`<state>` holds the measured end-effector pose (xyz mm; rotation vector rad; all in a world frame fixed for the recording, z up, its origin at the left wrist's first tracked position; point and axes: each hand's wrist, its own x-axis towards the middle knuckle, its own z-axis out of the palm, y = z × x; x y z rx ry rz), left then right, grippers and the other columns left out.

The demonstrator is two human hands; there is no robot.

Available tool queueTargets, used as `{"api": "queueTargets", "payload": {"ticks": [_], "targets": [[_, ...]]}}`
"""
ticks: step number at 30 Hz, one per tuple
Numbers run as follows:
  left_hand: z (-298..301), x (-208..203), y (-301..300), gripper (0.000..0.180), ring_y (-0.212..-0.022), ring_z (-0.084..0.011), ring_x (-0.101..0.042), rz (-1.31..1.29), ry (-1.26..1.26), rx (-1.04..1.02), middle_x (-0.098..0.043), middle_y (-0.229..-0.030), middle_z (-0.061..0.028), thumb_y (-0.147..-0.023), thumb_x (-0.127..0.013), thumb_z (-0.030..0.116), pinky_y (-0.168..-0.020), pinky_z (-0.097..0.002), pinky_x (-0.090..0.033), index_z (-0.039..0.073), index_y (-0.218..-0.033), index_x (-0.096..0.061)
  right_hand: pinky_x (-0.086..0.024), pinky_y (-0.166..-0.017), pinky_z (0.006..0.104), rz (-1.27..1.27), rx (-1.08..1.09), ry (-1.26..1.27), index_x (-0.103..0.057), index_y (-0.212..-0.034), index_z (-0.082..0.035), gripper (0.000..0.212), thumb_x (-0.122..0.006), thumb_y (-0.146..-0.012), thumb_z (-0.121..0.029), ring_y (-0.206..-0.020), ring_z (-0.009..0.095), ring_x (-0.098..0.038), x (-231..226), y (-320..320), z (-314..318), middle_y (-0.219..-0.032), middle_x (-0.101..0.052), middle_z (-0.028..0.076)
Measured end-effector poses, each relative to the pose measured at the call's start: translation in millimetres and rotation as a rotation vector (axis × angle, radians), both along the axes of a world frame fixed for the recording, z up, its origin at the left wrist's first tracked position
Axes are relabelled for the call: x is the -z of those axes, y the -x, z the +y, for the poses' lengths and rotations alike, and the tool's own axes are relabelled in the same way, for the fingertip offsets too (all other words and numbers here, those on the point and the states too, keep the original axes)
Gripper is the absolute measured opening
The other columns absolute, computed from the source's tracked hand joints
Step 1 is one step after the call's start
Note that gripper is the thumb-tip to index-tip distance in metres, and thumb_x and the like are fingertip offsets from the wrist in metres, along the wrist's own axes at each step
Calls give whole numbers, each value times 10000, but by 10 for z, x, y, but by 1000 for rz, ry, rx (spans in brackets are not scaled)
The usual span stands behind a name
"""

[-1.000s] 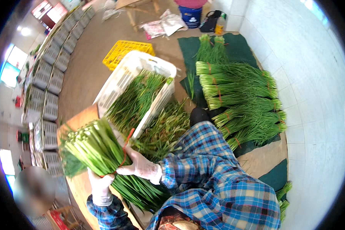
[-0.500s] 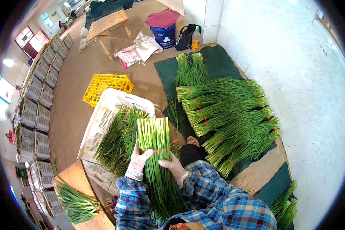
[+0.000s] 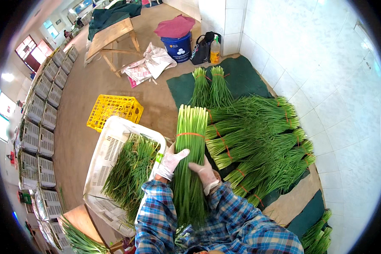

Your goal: The person sorts bunches of green leaves on a table by hand, gathers them into a thick bundle, and secures the bundle with a red tie before placing it on the floor.

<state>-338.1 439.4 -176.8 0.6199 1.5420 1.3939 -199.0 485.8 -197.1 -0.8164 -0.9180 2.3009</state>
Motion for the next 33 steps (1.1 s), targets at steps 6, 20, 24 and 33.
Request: {"api": "queueTargets", "payload": {"ticks": [6,20,24,33], "targets": [[444,686,-36,713,-1025,-191,-468,-128,-55,105,-482,-1147,-120,-733,-672,194,-876,-283,-384,-22,-1282,-271,-451,-777,288,-110,140,-45,-401,-1192,12,527,-604,-706,-10,-893,196,-553,490,87,956,-1028,-562,108],[1496,2013,-788,666,-1087,-244,-442,-98,92,225,-410,-1230,-174,-815,-569,285,-915,-275,-337,-54,-1287,-245,-424,-798,238,-522,222,-484,-298,-1268,41,656,-603,-688,13,-862,141,-545,1097,-180,2847,-1033,-566,105],[2068,1567,-745,595,-1073,-260,-461,-235,105,252,-413,-1230,-201,-860,-492,294,-905,-281,-345,-67,-1274,-262,-431,-842,260,-578,191,-582,-256,-1291,29,682,-578,-690,28,-899,182,-550,819,-85,3514,-1061,-545,125],[3184,1915,-454,481,-1141,-288,-398,40,-11,233,-350,-1284,-204,-860,-426,82,-981,-304,-290,-58,-1275,-225,-249,-1016,359,-588,39,-639,-153,-1346,-94,617,-485,-826,-109,-1181,272,-372,912,509,5165,-1271,-339,261]]}}
